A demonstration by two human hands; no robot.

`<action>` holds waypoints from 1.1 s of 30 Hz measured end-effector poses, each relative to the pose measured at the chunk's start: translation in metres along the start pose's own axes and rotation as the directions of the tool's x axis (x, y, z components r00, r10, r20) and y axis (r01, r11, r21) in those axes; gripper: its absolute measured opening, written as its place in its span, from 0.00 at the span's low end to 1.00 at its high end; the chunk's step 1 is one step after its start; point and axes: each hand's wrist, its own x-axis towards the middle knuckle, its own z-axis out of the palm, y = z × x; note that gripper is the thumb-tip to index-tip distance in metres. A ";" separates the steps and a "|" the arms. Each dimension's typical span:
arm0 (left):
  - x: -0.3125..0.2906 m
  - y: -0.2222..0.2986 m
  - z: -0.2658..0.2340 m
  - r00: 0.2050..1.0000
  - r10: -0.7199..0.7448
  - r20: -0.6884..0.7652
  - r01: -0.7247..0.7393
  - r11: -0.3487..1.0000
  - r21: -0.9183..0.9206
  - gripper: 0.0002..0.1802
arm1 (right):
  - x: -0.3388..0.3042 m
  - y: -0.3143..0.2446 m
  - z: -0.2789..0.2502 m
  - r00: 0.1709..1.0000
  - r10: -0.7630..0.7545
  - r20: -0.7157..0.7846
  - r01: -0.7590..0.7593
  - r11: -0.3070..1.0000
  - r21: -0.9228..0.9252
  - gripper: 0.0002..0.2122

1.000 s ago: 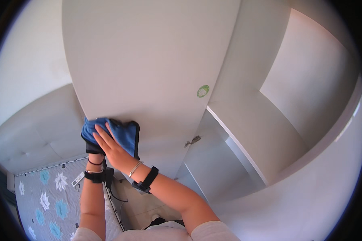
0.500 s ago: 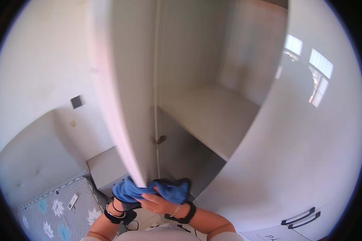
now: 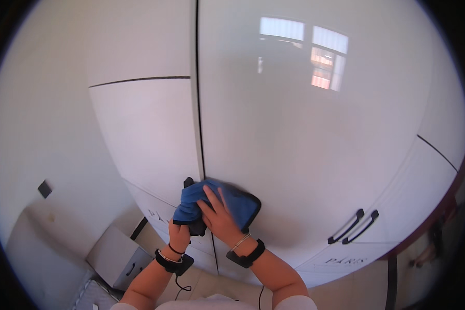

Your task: The person wipes a green child's desk, a white wall, a red door, and white wardrobe doors using a blue cloth.

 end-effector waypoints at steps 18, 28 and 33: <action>0.011 -0.050 0.024 0.813 0.503 0.293 -0.555 0.519 0.650 0.30 | -0.060 -0.007 -0.031 0.935 0.293 -0.198 -0.347 0.648 -0.678 0.14; 0.057 0.051 0.045 0.775 0.443 0.450 -0.622 0.413 0.665 0.35 | -0.037 0.003 -0.094 0.935 0.272 -0.228 -0.352 0.624 -0.697 0.14; 0.059 0.051 0.069 0.823 0.358 0.441 -0.568 0.548 0.614 0.39 | -0.025 0.008 -0.121 0.939 0.241 -0.247 -0.345 0.649 -0.678 0.15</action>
